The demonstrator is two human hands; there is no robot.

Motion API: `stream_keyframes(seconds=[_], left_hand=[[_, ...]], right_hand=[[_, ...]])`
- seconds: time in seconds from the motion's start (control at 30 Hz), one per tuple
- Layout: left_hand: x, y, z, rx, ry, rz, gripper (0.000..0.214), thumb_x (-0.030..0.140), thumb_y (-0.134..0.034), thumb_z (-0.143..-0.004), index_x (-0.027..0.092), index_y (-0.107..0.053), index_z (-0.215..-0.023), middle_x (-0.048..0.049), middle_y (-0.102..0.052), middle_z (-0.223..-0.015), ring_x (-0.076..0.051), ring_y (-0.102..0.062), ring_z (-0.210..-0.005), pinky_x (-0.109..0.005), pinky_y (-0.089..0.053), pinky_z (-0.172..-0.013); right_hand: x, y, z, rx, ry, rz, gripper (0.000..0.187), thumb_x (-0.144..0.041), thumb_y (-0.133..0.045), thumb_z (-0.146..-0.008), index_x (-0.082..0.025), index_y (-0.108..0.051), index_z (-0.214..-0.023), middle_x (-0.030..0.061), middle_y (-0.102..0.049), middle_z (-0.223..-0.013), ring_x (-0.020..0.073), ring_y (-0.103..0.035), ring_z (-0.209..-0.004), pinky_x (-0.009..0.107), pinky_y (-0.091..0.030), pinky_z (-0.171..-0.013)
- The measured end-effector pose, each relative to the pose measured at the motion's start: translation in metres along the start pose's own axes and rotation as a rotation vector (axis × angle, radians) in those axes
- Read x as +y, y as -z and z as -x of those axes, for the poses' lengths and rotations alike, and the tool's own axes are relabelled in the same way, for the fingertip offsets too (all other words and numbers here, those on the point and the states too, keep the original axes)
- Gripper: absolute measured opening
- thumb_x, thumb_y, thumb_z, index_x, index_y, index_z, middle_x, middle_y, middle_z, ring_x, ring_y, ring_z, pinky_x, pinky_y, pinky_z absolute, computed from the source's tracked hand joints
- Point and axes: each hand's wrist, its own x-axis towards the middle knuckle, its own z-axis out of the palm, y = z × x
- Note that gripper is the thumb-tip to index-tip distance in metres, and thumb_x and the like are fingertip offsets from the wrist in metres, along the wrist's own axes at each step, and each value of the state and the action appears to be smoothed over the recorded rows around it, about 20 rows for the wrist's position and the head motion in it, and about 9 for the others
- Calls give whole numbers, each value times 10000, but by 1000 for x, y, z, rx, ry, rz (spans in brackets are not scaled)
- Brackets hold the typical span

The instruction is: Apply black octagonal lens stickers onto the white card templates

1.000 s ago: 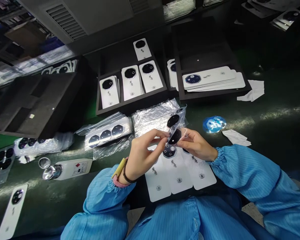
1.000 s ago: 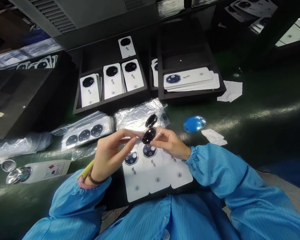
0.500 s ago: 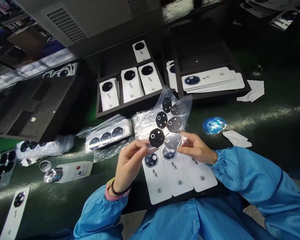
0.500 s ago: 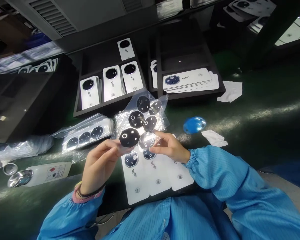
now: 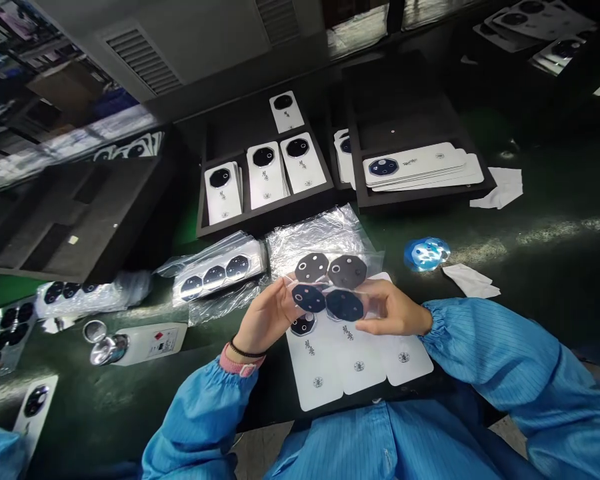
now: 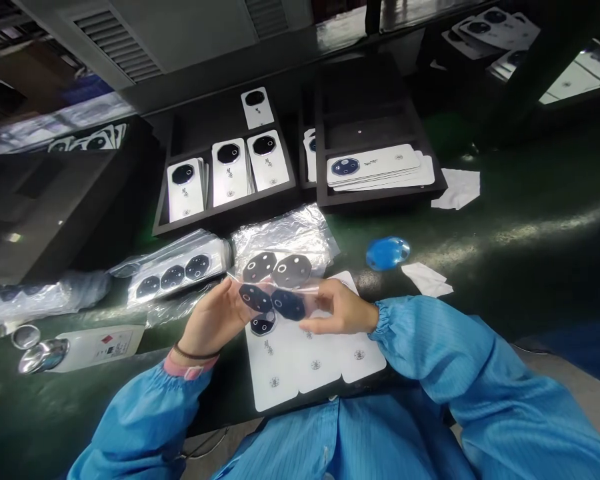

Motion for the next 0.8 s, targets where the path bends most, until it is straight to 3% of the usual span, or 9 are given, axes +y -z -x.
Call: stream_keyframes(seconds=[0.1,0.2,0.37,0.53,0.67,0.73,0.8], left_hand=[[6,-4,-8,-84,34,-8,520,688,-535,-765,192,-673,-843,-107,-731,-778,-272,-713,-758,-390,-584,-655],[16,-6,-13,-192,32,6,697,787,-482,-718,159,-702,-926,-148,-735,-812,-326,-711,-845,-435,-579,-700],[28,-9,-15,-224,0,-62,481,612,-689,-706,184,-725,-924,-113,-744,-873,-276,-722,-793,-370,-594,-697],[31,-15,-11,-124,-122,-185,441,425,-716,-766,244,-643,-1161,-74,-723,-1026,-224,-714,-865,-294,-603,-698],[35,-13,-7,-57,-296,-342,514,396,-585,-882,271,-471,-1367,-76,-724,-1046,-225,-723,-851,-298,-620,-663],[41,-8,-5,36,-469,-447,520,356,-547,-915,289,-407,-1412,-69,-706,-1114,-232,-717,-910,-305,-627,-681],[47,-3,-1,194,-687,-618,528,284,-531,-931,314,-368,-1432,-44,-685,-1172,-229,-699,-986,-324,-626,-760]], right_hand=[[0,-1,2,-104,52,112,84,-270,-619,-728,-190,-623,-755,39,-658,-829,170,-613,-779,316,-530,-719],[0,0,3,-149,62,200,173,-274,-579,-744,-174,-666,-855,56,-673,-887,170,-616,-793,302,-526,-720],[4,4,4,-236,81,307,155,-249,-584,-731,-190,-685,-833,33,-678,-827,184,-629,-824,319,-509,-824],[3,5,3,-265,82,285,212,-237,-585,-742,-181,-701,-910,46,-690,-926,203,-636,-929,339,-497,-889],[1,1,1,-263,-79,220,296,-254,-589,-774,-167,-680,-1042,68,-690,-1035,206,-642,-978,366,-513,-898],[2,2,-1,-172,-170,156,408,-277,-623,-766,-169,-621,-1159,88,-653,-1159,213,-627,-1050,388,-514,-925],[3,6,-3,21,-224,115,521,-311,-668,-750,-187,-553,-1242,103,-562,-1314,228,-569,-1168,430,-474,-1000]])
